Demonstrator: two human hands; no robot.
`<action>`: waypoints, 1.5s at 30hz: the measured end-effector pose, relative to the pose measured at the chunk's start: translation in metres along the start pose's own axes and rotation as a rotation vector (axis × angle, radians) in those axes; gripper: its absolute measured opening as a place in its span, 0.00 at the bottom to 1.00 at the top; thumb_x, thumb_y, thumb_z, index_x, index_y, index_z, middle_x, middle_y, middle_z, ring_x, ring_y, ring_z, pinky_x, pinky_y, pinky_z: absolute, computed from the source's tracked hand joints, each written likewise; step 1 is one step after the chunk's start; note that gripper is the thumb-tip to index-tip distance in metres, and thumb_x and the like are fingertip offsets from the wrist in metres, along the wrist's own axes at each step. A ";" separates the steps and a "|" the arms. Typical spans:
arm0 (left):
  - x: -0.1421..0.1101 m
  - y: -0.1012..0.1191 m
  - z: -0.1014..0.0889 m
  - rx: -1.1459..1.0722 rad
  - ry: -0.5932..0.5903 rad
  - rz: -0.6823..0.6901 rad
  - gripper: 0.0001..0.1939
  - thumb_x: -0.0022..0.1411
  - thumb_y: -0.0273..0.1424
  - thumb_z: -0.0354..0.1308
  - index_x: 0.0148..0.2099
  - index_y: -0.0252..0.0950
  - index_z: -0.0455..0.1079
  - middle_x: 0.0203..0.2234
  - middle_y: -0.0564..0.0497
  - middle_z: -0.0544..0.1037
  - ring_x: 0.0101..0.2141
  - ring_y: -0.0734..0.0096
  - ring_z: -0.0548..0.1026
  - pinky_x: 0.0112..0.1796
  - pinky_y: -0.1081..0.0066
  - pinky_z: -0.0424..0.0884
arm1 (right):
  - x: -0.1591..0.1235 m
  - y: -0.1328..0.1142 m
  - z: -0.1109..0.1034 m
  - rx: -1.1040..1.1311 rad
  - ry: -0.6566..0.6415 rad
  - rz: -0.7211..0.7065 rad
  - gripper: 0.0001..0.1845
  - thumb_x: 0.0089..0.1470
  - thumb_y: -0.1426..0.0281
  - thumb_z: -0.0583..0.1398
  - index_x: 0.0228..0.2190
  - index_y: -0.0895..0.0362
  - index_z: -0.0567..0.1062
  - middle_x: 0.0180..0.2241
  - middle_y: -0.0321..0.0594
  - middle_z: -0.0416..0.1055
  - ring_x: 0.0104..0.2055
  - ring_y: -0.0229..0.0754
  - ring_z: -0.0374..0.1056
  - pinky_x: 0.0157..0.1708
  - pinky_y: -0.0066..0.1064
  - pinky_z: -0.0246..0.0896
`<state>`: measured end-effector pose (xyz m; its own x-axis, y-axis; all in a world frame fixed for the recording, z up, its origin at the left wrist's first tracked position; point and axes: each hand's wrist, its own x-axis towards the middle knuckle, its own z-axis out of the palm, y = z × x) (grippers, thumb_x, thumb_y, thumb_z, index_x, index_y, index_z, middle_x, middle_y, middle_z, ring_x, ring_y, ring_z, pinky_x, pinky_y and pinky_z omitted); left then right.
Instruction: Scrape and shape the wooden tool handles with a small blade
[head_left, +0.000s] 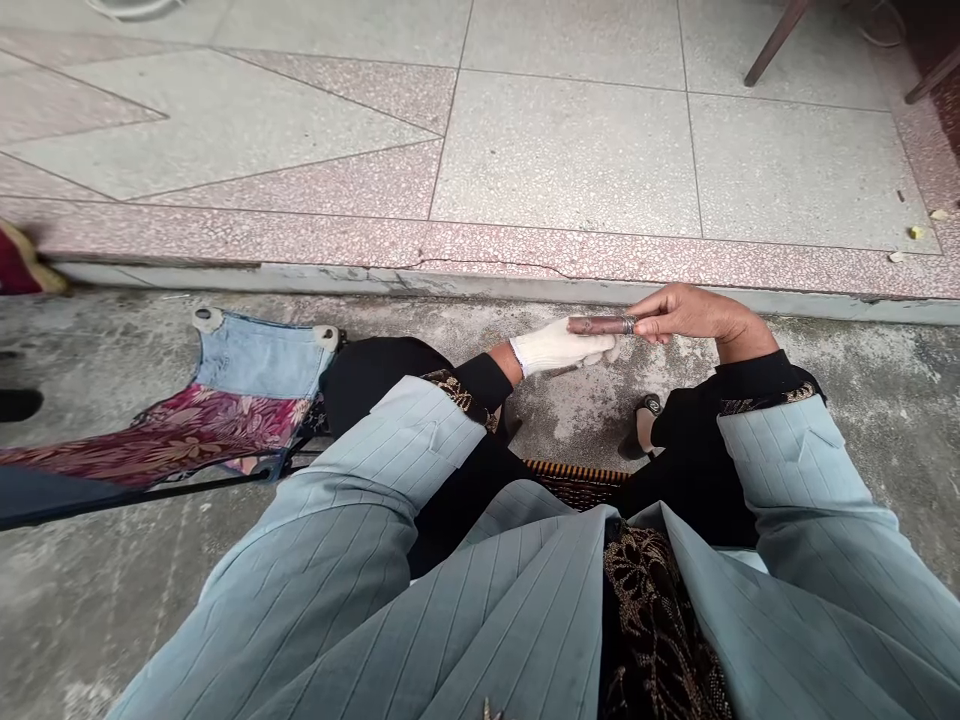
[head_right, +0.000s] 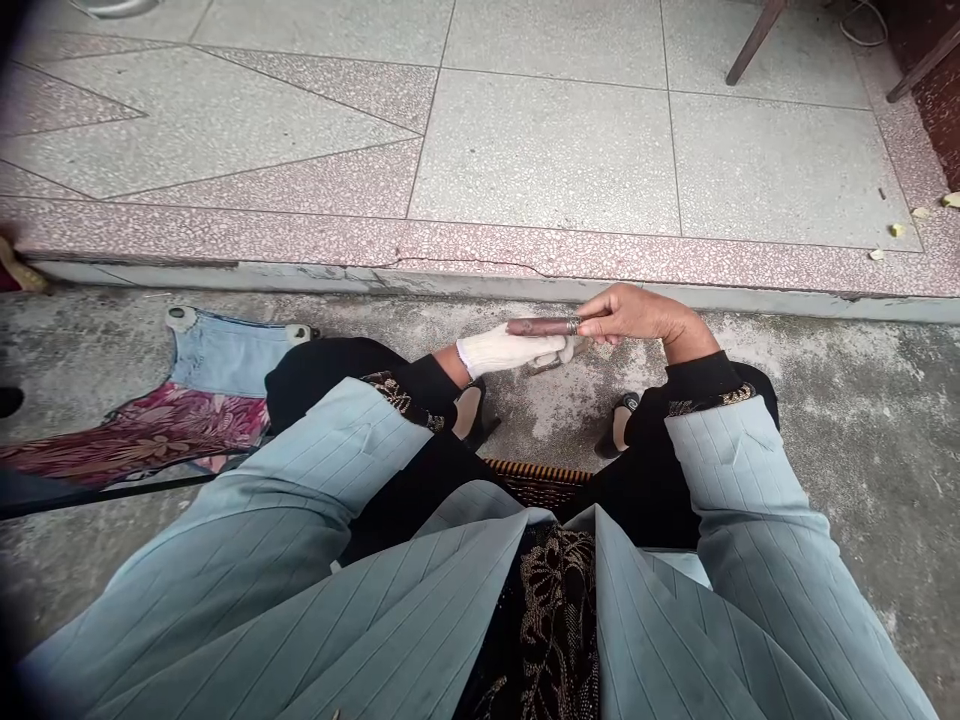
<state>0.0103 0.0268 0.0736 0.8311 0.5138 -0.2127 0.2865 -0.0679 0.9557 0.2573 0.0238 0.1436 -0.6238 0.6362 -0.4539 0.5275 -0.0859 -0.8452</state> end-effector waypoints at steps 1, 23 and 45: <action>0.000 -0.001 0.003 0.007 0.007 -0.037 0.26 0.70 0.51 0.52 0.43 0.33 0.76 0.25 0.51 0.73 0.23 0.76 0.65 0.26 0.74 0.62 | 0.002 0.002 0.001 0.000 0.042 0.011 0.23 0.53 0.52 0.66 0.41 0.58 0.85 0.24 0.32 0.70 0.24 0.34 0.60 0.29 0.30 0.57; 0.002 0.018 -0.013 0.477 -0.032 0.074 0.15 0.67 0.38 0.53 0.34 0.34 0.73 0.27 0.53 0.74 0.28 0.73 0.68 0.34 0.72 0.59 | 0.020 -0.002 0.021 -0.385 -0.420 0.274 0.17 0.61 0.59 0.65 0.40 0.59 0.86 0.25 0.39 0.74 0.27 0.38 0.65 0.31 0.32 0.58; -0.001 0.016 0.005 0.433 0.021 -0.034 0.15 0.71 0.36 0.50 0.37 0.35 0.74 0.26 0.52 0.72 0.27 0.73 0.67 0.31 0.72 0.60 | 0.023 0.016 0.008 -0.528 0.504 0.336 0.17 0.63 0.57 0.62 0.36 0.58 0.84 0.30 0.44 0.76 0.32 0.43 0.67 0.33 0.35 0.55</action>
<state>0.0165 0.0206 0.0877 0.8091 0.5392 -0.2337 0.4905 -0.4005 0.7740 0.2469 0.0311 0.1170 -0.1140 0.9212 -0.3720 0.9227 -0.0406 -0.3833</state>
